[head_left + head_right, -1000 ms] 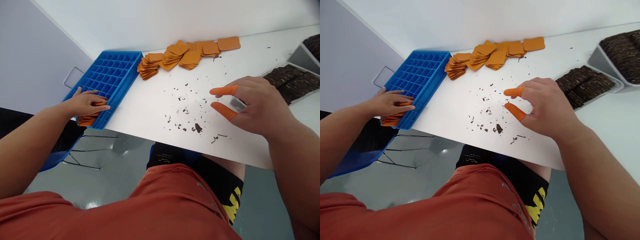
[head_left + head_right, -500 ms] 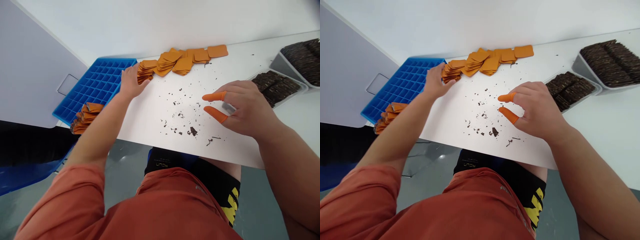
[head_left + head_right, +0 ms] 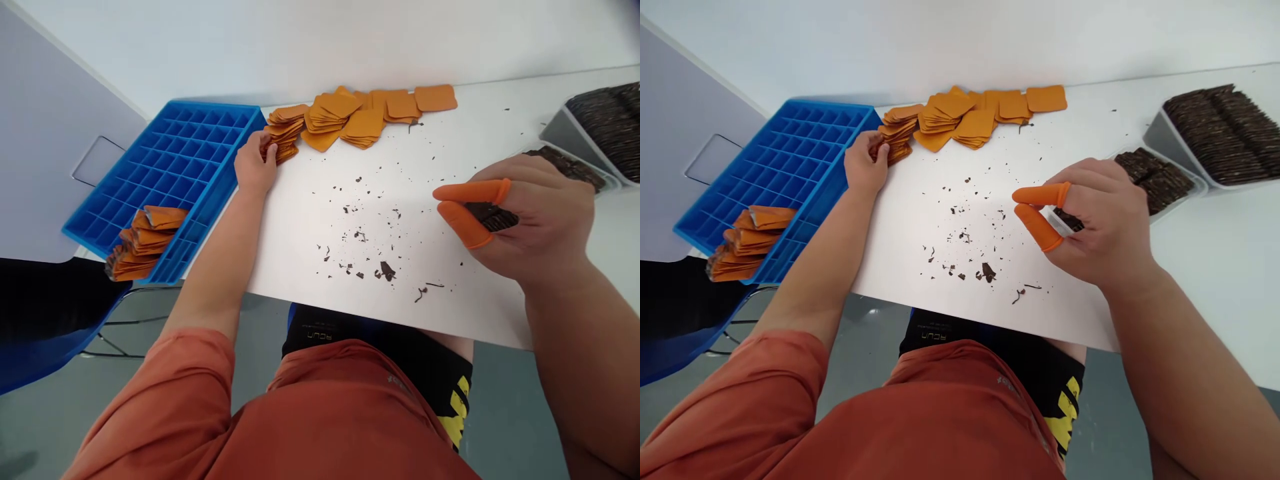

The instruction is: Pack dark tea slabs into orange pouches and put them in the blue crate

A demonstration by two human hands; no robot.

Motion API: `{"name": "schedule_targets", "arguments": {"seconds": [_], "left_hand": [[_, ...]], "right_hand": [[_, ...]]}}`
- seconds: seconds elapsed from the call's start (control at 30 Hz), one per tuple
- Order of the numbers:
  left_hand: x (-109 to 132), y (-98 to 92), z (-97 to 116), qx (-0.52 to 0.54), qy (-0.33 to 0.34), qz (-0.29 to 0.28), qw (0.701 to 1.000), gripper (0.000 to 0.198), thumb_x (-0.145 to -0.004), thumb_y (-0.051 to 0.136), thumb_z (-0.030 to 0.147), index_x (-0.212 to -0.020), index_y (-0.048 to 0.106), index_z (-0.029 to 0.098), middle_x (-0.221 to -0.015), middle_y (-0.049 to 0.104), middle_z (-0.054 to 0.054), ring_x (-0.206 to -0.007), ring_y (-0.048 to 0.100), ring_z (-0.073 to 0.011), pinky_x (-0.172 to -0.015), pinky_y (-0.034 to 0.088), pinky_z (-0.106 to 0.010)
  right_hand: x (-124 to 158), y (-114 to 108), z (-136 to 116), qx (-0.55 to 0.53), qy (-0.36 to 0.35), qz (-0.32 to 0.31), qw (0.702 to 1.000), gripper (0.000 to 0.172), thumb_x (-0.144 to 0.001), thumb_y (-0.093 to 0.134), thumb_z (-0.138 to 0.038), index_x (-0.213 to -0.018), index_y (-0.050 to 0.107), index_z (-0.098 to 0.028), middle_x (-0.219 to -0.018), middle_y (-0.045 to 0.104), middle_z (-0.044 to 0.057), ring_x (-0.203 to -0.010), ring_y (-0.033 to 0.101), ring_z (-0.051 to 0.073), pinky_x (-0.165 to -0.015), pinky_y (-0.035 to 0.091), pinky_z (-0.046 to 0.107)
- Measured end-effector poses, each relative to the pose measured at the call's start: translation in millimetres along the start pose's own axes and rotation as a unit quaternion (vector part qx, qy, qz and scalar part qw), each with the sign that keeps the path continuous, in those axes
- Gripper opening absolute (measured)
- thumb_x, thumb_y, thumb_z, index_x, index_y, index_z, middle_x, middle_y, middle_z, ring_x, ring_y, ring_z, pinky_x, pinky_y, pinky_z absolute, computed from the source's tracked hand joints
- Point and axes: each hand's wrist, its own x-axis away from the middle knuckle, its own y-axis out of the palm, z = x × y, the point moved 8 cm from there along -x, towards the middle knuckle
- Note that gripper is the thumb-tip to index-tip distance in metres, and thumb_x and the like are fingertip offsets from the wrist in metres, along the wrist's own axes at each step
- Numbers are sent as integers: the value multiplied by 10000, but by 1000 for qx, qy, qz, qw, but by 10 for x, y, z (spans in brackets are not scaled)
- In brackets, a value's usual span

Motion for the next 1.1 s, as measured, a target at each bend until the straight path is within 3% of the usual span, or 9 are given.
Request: {"name": "schedule_targets", "arguments": {"seconds": [0.1, 0.2, 0.3, 0.43, 0.53, 0.7, 0.87, 0.97, 1.1], "left_hand": [[-3, -67, -29, -19, -8, -1, 1000, 342, -1033, 564, 468, -1197, 749, 232, -1223, 785, -39, -1104, 692, -218, -1081, 513, -440], [-13, -128, -76, -36, -17, 2, 999, 321, -1036, 559, 466, -1170, 751, 245, -1214, 779, -45, -1131, 671, -236, -1072, 493, -450], [-14, -146, -65, -29, -16, 6, 999, 397, -1067, 502, 554, -1193, 692, 228, -1253, 732, -50, -1179, 614, -215, -1079, 433, -448], [11, -201, 35, -1, -7, 19, 1000, 635, -1071, 309, 749, -1215, 598, 202, -1296, 644, -49, -1209, 506, -158, -1074, 348, -420], [39, -292, 122, 14, 10, 35, 999, 675, -1066, 274, 774, -1212, 583, 191, -1319, 617, -57, -1188, 471, -144, -1015, 363, -401], [45, -408, 156, 8, 22, 57, 998, 552, -1120, 334, 648, -1221, 605, 178, -1332, 606, -50, -1195, 485, -133, -1035, 408, -392], [59, -529, 130, 13, 26, 84, 996, 557, -1108, 400, 653, -1433, 533, 220, -1306, 661, -34, -1146, 609, -152, -978, 494, -397], [78, -637, 159, 33, 58, 119, 991, 540, -1100, 428, 672, -1443, 521, 266, -1254, 690, -42, -1061, 642, -160, -904, 537, -379], [100, -678, 335, 37, 105, 150, 982, 497, -1106, 436, 550, -1413, 562, 180, -1217, 671, -87, -996, 617, -178, -919, 543, -389]], "right_hand": [[1, 26, -10, -2, -8, -15, 1000, 137, -991, 662, -314, -1018, 789, -358, -802, 717, 22, -718, 660, 245, -743, 547, 465], [1, 49, 25, 9, 21, -44, 999, 146, -1011, 644, -331, -1014, 784, -368, -813, 732, 22, -744, 675, 248, -775, 562, 475], [3, 41, 30, 10, 28, -48, 998, 133, -1010, 651, -345, -1012, 781, -372, -842, 746, 20, -750, 674, 245, -775, 566, 478], [1, 19, -22, -8, -14, -21, 1000, 97, -986, 689, -314, -1005, 776, -352, -820, 741, 17, -718, 664, 232, -728, 553, 459], [-2, 36, -15, -14, -25, -21, 999, 85, -986, 695, -313, -1000, 773, -344, -829, 750, 6, -707, 664, 218, -720, 544, 446], [2, 49, 15, -12, -29, -25, 999, 77, -963, 712, -332, -1004, 777, -329, -836, 768, -16, -692, 668, 196, -710, 544, 416], [13, 98, 82, 7, 14, -53, 998, 92, -990, 675, -374, -989, 766, -357, -807, 758, -19, -682, 659, 200, -719, 550, 426], [4, 67, 32, -10, -21, -31, 999, 63, -970, 705, -306, -984, 760, -335, -755, 722, -29, -644, 626, 180, -675, 518, 397], [3, 61, -8, -14, -46, -23, 999, 57, -956, 726, -273, -985, 763, -306, -733, 701, -29, -636, 616, 169, -682, 497, 389]]}}
